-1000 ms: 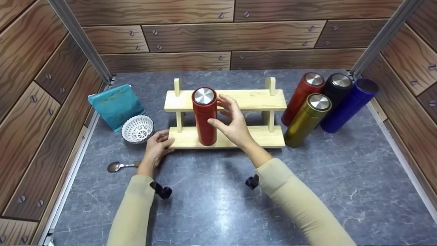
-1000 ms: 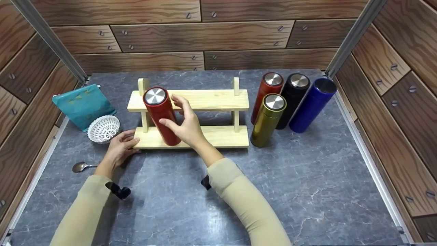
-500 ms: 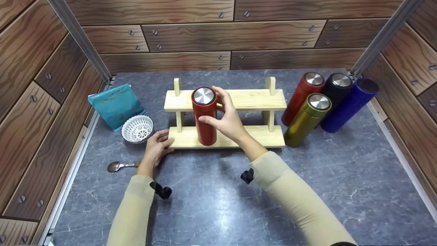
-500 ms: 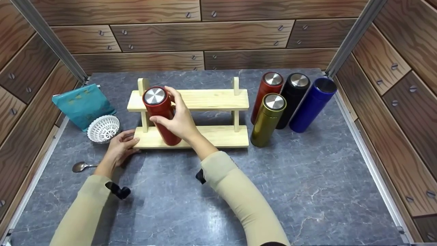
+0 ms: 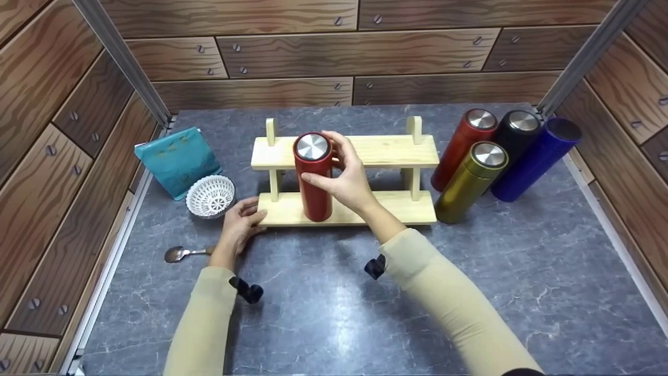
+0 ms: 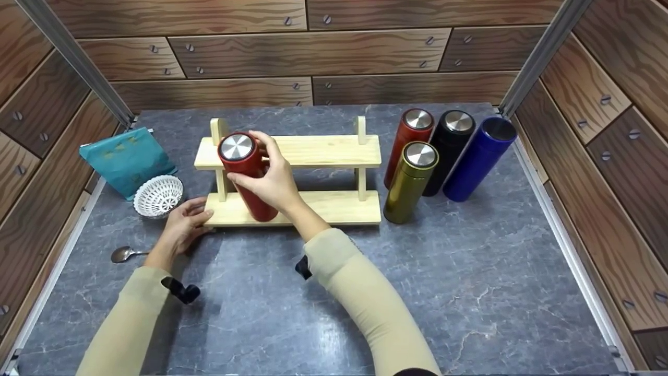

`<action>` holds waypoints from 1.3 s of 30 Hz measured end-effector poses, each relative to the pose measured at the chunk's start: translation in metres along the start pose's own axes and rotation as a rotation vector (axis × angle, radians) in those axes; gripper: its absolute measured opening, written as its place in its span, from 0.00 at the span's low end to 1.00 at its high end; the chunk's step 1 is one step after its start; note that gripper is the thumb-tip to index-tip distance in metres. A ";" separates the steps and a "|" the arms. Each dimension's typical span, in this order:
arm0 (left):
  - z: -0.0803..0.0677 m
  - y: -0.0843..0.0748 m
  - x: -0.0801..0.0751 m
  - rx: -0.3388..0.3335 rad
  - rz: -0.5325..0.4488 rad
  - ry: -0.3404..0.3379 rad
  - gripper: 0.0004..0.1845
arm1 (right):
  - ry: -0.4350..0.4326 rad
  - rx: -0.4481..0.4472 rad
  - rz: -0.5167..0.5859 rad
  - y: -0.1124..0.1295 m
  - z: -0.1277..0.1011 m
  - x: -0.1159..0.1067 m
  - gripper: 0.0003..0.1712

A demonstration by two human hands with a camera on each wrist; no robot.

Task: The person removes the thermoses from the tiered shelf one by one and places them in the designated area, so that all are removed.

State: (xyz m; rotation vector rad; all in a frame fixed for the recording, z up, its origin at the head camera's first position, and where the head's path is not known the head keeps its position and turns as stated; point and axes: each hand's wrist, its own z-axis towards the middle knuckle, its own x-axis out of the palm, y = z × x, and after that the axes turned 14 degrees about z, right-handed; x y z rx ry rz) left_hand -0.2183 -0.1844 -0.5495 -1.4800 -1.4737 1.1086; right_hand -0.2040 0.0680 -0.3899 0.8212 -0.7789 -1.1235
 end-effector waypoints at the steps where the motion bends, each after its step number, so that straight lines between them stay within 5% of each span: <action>1: 0.000 0.000 0.000 -0.003 -0.001 -0.001 0.27 | -0.004 0.000 0.005 0.000 0.000 0.000 0.42; 18: 0.001 0.000 0.000 -0.004 0.010 -0.010 0.26 | -0.003 0.002 0.056 0.014 -0.009 -0.006 0.41; 33: 0.001 0.001 0.002 -0.007 -0.004 -0.015 0.26 | -0.008 -0.070 0.046 -0.008 -0.023 -0.029 0.41; 39: -0.001 0.000 0.001 -0.005 -0.011 -0.009 0.26 | -0.031 -0.023 0.024 0.002 -0.034 -0.034 0.42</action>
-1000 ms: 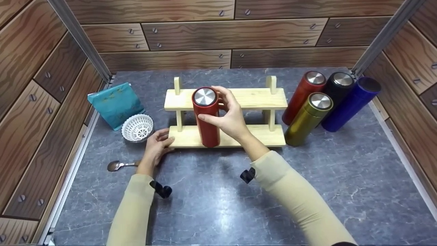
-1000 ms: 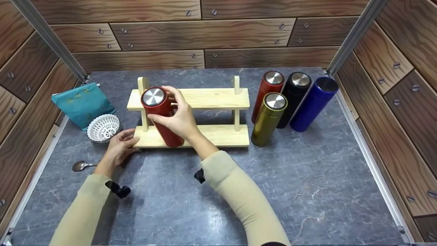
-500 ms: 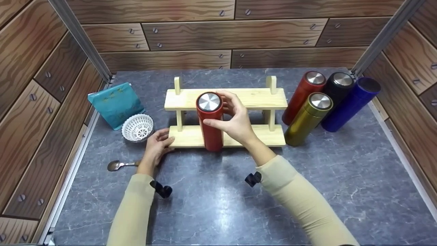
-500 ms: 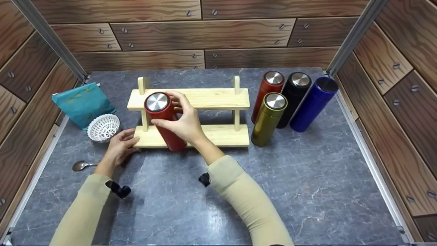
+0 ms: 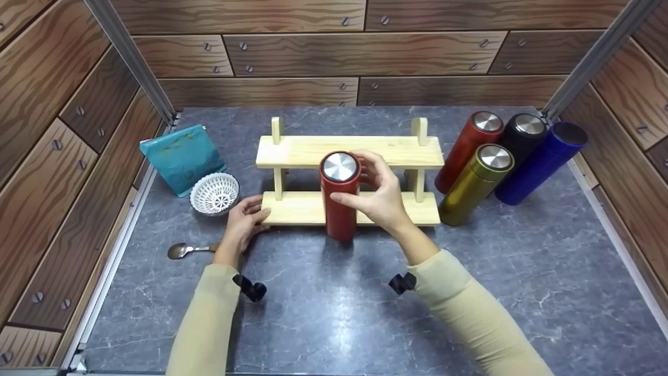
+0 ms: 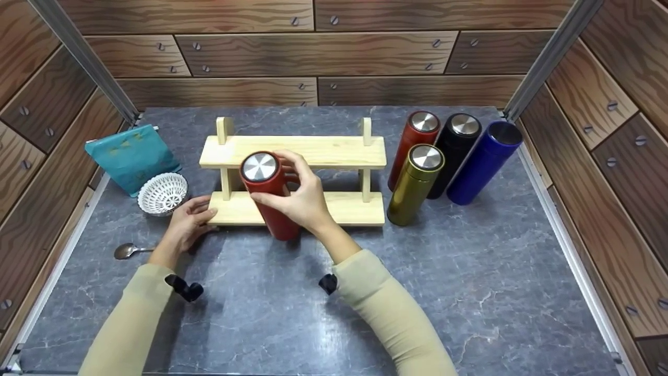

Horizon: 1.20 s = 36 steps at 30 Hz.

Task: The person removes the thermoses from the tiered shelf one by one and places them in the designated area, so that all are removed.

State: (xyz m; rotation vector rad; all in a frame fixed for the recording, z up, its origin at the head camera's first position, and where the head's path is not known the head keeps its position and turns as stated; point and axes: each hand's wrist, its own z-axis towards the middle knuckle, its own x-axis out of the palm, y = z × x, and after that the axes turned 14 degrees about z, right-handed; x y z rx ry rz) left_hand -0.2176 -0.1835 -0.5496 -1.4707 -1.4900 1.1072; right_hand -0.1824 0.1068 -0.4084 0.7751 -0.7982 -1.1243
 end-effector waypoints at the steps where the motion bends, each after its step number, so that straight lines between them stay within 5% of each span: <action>1: 0.000 0.000 0.000 0.000 0.003 0.002 0.26 | -0.005 0.005 -0.006 0.004 -0.002 0.000 0.42; 6: 0.001 0.000 0.000 -0.007 0.011 0.003 0.26 | -0.015 -0.008 -0.014 0.021 -0.007 -0.001 0.40; 16: 0.001 0.000 0.000 -0.006 0.010 0.000 0.25 | -0.038 -0.055 0.046 0.007 -0.013 -0.026 0.41; 36: 0.001 0.001 -0.001 0.000 0.012 0.002 0.26 | -0.150 -0.121 0.081 0.032 -0.029 -0.063 0.41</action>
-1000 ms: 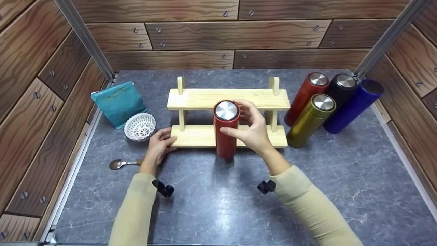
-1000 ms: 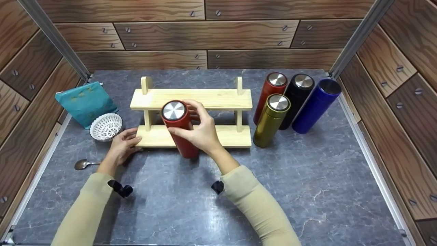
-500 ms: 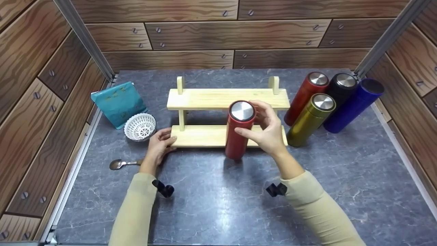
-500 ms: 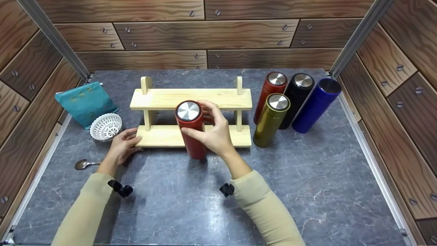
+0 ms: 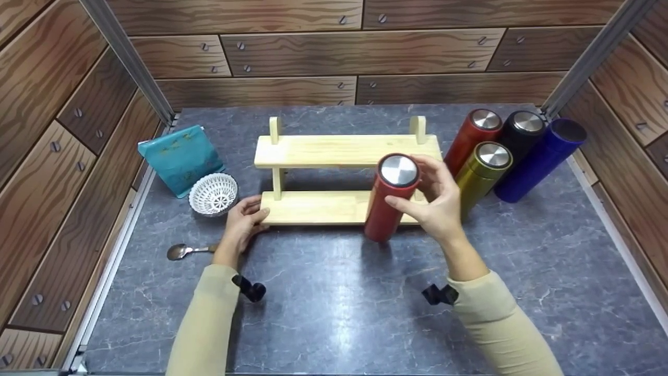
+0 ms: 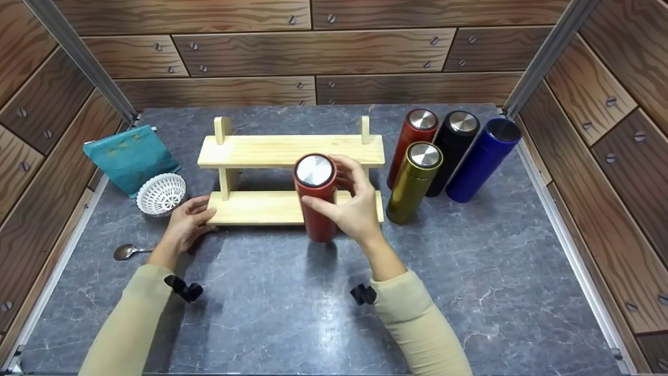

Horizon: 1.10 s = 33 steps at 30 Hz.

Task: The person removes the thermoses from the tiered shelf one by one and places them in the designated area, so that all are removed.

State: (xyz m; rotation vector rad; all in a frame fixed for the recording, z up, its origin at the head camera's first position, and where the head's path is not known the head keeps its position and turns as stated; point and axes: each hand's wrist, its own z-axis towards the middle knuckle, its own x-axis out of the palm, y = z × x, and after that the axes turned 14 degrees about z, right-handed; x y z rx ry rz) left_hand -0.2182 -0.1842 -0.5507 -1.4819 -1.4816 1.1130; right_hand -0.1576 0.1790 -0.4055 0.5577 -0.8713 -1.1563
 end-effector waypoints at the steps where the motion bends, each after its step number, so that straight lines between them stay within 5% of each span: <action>1: 0.000 0.000 0.000 -0.001 0.000 -0.002 0.26 | -0.007 -0.007 0.005 0.002 0.000 -0.002 0.41; 33: 0.001 0.002 -0.001 -0.001 -0.019 0.000 0.27 | -0.201 -0.067 0.047 0.038 -0.019 -0.064 0.42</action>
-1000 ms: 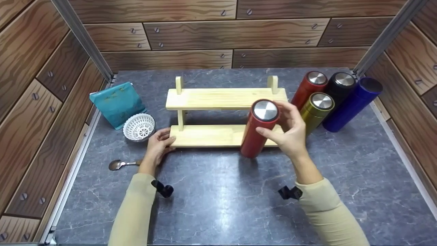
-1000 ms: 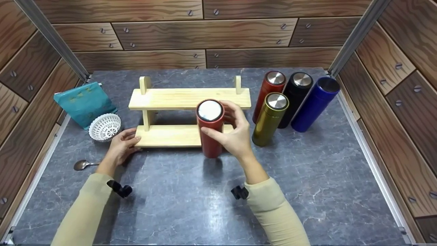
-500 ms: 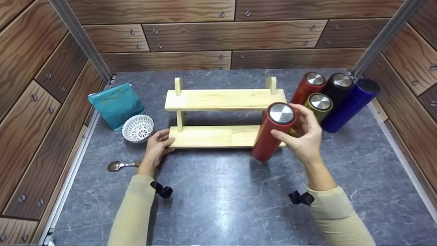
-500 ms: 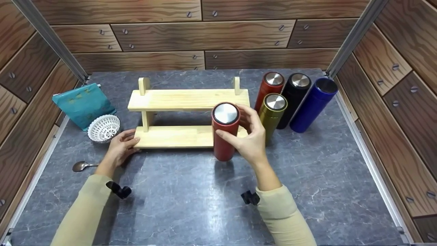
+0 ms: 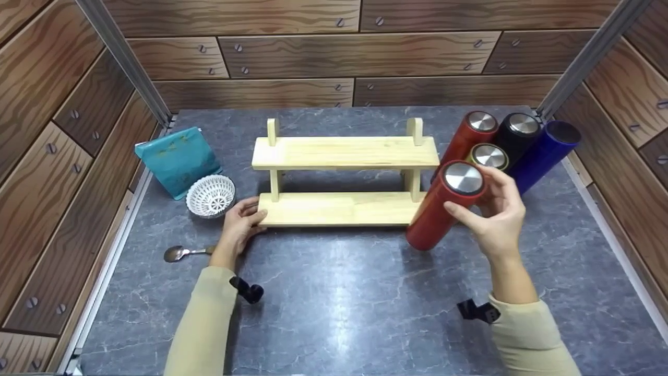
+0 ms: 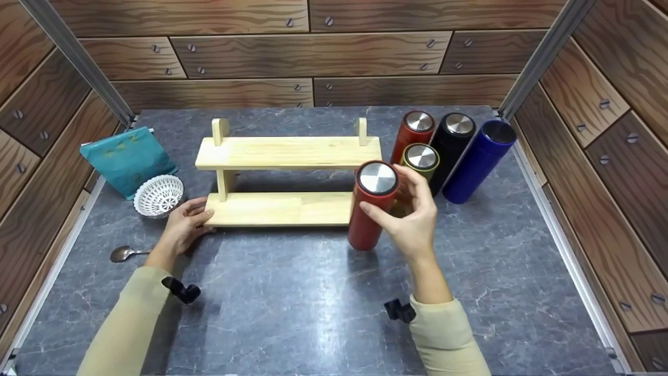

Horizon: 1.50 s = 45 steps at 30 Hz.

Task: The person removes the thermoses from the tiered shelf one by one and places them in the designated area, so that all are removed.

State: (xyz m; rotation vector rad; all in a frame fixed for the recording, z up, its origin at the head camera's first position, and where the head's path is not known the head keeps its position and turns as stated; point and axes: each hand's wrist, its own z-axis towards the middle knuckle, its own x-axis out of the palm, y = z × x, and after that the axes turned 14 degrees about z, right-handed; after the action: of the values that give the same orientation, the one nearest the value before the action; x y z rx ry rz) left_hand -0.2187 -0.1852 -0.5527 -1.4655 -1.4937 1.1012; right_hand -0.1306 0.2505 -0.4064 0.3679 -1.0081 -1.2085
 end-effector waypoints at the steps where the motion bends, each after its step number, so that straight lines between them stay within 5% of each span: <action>1: 0.000 0.000 0.000 0.001 0.000 -0.003 0.27 | -0.007 -0.002 0.004 0.001 0.000 -0.002 0.42; 22: -0.003 -0.001 0.001 0.002 0.009 0.003 0.26 | -0.255 -0.063 -0.047 0.022 -0.008 -0.064 0.42; 45: 0.000 -0.002 0.000 0.007 0.016 0.011 0.26 | -0.455 -0.076 -0.067 0.013 0.030 -0.107 0.42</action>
State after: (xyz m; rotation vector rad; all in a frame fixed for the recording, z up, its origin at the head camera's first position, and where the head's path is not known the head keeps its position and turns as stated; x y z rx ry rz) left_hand -0.2190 -0.1849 -0.5509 -1.4787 -1.4713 1.1059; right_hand -0.1476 0.3592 -0.4283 0.0647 -1.3407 -1.4224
